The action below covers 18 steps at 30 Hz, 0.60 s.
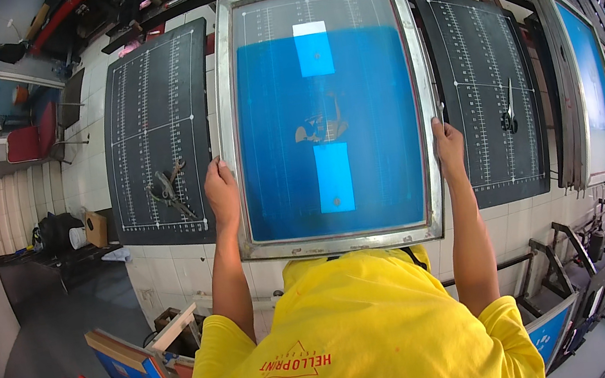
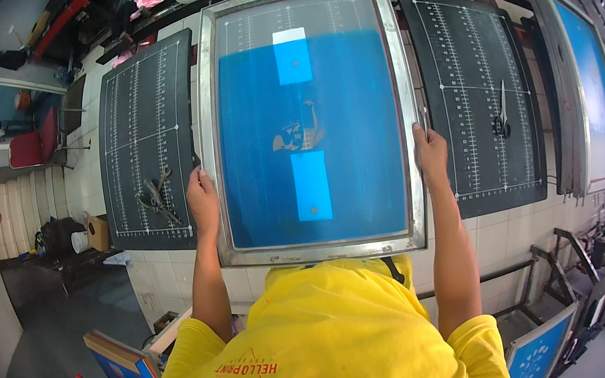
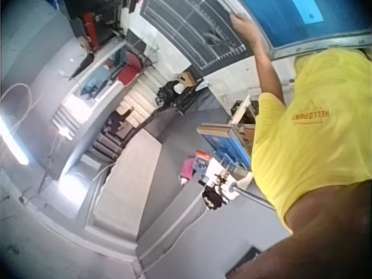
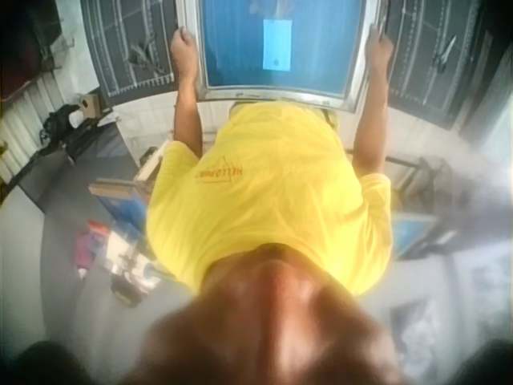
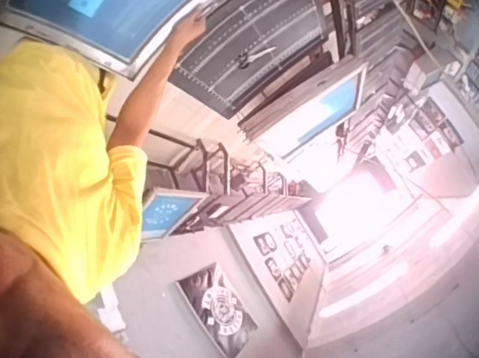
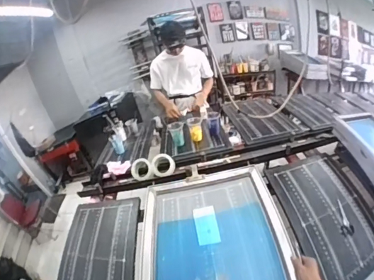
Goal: The person aligns and secures a screen printing frame on a workbench, using a wrench to tighten bolts and applying tape to the edges of the frame.
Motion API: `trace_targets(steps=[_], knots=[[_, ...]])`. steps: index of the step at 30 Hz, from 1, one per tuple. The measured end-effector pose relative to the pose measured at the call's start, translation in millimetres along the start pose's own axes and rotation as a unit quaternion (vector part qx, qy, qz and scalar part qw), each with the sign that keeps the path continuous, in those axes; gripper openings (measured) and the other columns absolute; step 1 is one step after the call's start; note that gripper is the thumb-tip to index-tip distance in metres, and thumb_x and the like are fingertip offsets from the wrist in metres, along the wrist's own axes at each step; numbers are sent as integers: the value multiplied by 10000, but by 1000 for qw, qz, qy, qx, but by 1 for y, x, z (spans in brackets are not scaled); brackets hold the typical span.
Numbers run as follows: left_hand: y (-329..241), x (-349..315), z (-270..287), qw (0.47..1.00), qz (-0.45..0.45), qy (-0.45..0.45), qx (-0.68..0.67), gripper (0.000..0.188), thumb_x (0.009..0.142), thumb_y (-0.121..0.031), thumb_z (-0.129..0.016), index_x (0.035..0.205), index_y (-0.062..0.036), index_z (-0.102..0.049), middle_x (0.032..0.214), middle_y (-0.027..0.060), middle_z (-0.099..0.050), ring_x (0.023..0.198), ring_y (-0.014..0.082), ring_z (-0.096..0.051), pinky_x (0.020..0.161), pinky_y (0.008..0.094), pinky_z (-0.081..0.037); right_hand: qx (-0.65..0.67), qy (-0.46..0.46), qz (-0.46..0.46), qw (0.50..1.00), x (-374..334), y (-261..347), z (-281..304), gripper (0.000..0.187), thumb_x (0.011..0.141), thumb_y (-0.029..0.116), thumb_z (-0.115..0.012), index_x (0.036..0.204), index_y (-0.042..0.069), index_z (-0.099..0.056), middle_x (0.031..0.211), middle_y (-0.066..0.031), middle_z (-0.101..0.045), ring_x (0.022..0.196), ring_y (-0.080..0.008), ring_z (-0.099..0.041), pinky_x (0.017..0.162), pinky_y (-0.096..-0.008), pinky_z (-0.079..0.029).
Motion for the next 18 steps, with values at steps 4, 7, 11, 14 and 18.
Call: trace_targets(steps=[4, 7, 11, 14, 18], knots=[[-47, 16, 7, 977, -130, -65, 155, 345, 960, -195, -616, 1243, 2, -609, 1236, 219, -608, 1096, 403, -611, 906, 500, -497, -7, 3, -18, 1000, -5, 5, -1, 457, 1000, 364, -635, 691, 49, -515, 629, 67, -361, 588, -70, -303, 508, -309, -255], [-75, 42, -13, 974, -222, -3, 48, 385, 919, -179, -665, 1257, -3, -608, 1294, 213, -588, 1182, 405, -575, 965, 511, -475, -5, 5, -24, 1000, -13, 21, -7, 416, 1009, 342, -628, 712, 73, -518, 622, 79, -350, 578, -48, -291, 498, -290, -238], [-124, 73, -71, 943, -310, 120, 21, 486, 923, -279, -681, 1348, -62, -591, 1430, 210, -510, 1350, 417, -463, 1122, 542, -382, 18, 5, -53, 998, -13, 14, -3, 380, 1017, 314, -623, 728, 91, -518, 622, 92, -343, 573, -31, -282, 491, -272, -215], [-145, 87, -103, 915, -363, 154, 78, 520, 941, -391, -657, 1392, -140, -590, 1521, 187, -439, 1431, 400, -383, 1176, 577, -308, 25, 4, -74, 997, -19, 25, -7, 364, 1024, 304, -616, 746, 86, -527, 635, 100, -351, 568, -28, -279, 488, -267, -201], [-150, 99, -132, 906, -367, 180, 112, 603, 952, -516, -595, 1470, -214, -523, 1601, 154, -350, 1491, 388, -291, 1206, 636, -200, 5, 0, -57, 998, -16, 21, -4, 341, 1025, 310, -618, 801, 55, -577, 640, 96, -375, 570, -28, -293, 495, -260, -210]])
Point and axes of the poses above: each hand's wrist, its own x-axis towards the middle knuckle, its own z-axis out of the back of the hand, y = z × x, the point moved 1 cm from there along x, towards the middle knuckle
